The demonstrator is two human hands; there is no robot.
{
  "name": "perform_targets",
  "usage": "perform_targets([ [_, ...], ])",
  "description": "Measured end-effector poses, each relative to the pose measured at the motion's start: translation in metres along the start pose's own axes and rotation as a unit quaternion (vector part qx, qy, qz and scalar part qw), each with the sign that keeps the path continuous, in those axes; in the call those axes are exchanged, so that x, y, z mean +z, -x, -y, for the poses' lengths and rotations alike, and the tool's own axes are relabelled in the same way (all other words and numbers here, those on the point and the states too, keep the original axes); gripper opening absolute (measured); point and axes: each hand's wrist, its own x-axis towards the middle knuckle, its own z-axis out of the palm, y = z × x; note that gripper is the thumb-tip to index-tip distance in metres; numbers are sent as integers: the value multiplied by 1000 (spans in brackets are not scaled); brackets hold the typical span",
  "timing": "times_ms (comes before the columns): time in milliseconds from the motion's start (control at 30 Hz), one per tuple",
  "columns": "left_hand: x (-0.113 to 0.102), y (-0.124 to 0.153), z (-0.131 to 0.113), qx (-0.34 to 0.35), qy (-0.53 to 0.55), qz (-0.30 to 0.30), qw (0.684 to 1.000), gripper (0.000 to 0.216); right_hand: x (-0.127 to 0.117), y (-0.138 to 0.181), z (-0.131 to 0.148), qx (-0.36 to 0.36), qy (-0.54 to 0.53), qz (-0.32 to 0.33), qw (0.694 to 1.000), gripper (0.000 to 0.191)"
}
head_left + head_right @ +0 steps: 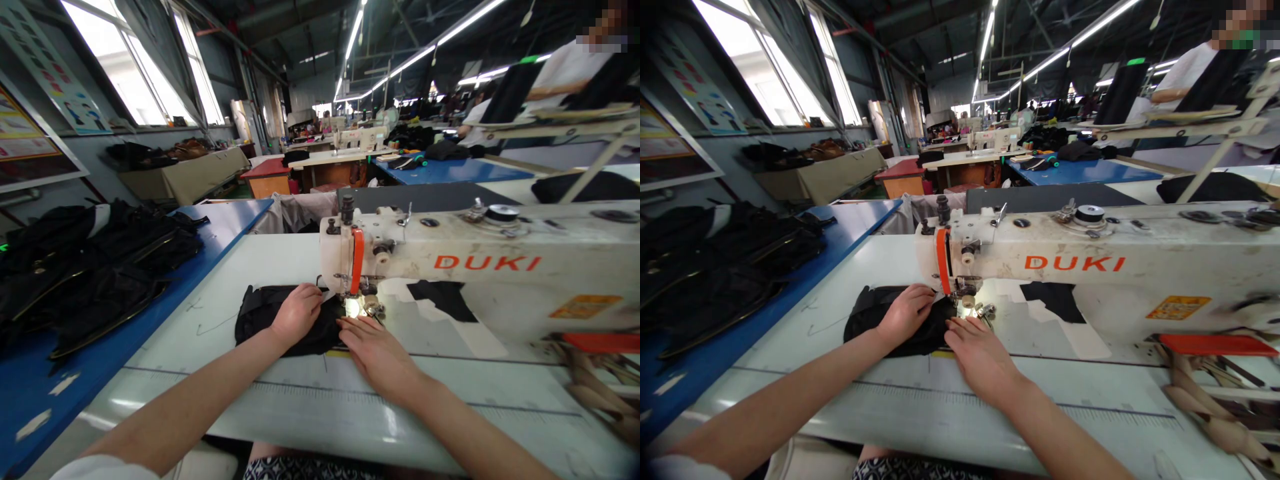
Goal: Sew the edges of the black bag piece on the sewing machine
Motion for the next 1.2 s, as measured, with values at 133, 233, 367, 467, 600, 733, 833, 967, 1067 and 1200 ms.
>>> perform_targets([
  [133, -3, 0, 3, 99, -5, 38, 994, 24, -1, 1, 1, -4, -1, 1, 1000, 26],
  [233, -5, -1, 4, 143, -21, 78, 986, 26, 0, 3, 0, -4, 1, 3, 1000, 25],
  [367, -10, -7, 5, 183, -77, 137, 970, 24, 0, 3, 1, -3, 6, -1, 1000, 25],
  [467, -14, -13, 4, 203, -105, 173, 958, 22, 0, 2, 1, -5, -1, -7, 1000, 26],
  [600, -19, -14, 1, 206, -73, 192, 957, 18, 1, 2, 2, -1, -1, -9, 1000, 24],
  [733, -22, -12, -2, 173, -27, 212, 961, 21, 1, 1, 2, -1, 2, -4, 1000, 22],
  [833, -21, -13, -2, 164, -24, 218, 962, 20, -1, 1, 4, -2, 6, 0, 1000, 21],
  [967, -16, -19, -2, 194, -21, 207, 959, 19, -1, 2, 4, -3, 1, -5, 1000, 23],
  [1067, -12, -22, -3, 220, -43, 191, 956, 19, 0, 2, 4, -3, -8, -15, 1000, 26],
  [1200, -10, -21, -7, 225, -76, 184, 954, 19, 1, 2, 3, -5, -10, -14, 1000, 25],
])
